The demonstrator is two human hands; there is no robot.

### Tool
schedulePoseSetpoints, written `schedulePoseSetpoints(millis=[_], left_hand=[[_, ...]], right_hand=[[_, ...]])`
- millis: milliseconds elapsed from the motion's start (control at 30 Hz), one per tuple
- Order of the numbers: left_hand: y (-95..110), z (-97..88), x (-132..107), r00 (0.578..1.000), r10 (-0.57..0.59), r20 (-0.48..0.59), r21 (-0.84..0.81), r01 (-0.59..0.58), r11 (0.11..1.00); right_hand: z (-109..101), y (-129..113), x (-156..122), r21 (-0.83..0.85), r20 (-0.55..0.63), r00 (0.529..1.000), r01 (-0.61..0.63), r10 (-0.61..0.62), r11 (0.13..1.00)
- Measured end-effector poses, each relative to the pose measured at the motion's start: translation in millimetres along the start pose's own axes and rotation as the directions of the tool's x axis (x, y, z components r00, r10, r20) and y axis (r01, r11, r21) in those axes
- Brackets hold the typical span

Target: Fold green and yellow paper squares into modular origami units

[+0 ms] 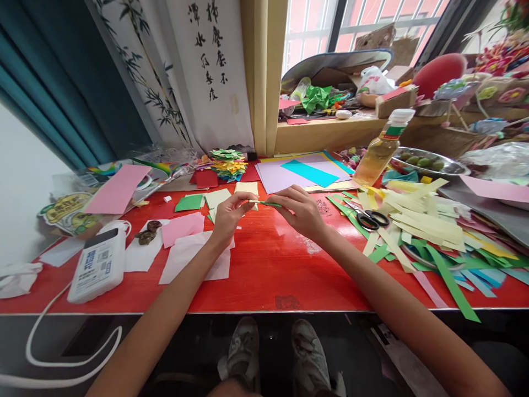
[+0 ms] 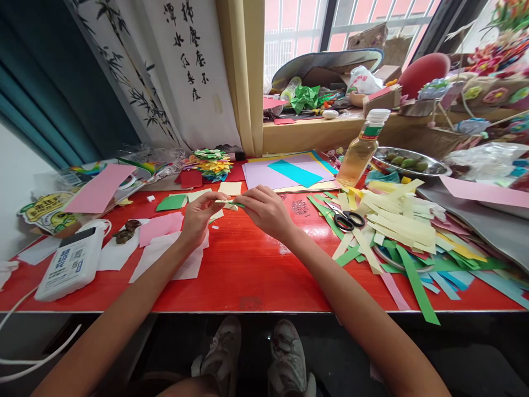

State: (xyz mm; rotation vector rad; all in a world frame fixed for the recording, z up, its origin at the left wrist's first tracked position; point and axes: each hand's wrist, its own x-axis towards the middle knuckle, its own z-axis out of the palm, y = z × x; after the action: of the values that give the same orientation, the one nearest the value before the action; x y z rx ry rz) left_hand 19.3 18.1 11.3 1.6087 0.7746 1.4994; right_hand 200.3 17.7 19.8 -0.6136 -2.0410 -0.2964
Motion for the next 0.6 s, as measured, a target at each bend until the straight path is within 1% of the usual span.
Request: schedulePoseSetpoints(millis=[167, 267, 400, 600], left_hand=[[-0.2, -0.5, -0.5, 1.000, -0.003, 0.000, 0.025, 0.003, 1.000], [0.1, -0.2, -0.5, 1.000, -0.014, -0.011, 0.044, 0.014, 0.999], [0.5, -0.5, -0.5, 1.000, -0.022, -0.014, 0.045, 0.023, 0.999], [-0.6, -1.5, -0.1, 1.000, -0.002, 0.001, 0.033, 0.002, 0.999]], right_hand=[[0.5, -0.6, -0.8, 0.027, 0.019, 0.999, -0.026, 0.026, 0.999], [1.6, -1.3, -0.6, 0.076, 0.001, 0.998, -0.064, 0.064, 0.995], [1.4, -3.8, 1.1, 0.195, -0.001, 0.987, -0.156, 0.160, 0.968], [-2.3, -7.5, 4.8, 0.308, 0.096, 0.944, -0.330, 0.316, 0.892]])
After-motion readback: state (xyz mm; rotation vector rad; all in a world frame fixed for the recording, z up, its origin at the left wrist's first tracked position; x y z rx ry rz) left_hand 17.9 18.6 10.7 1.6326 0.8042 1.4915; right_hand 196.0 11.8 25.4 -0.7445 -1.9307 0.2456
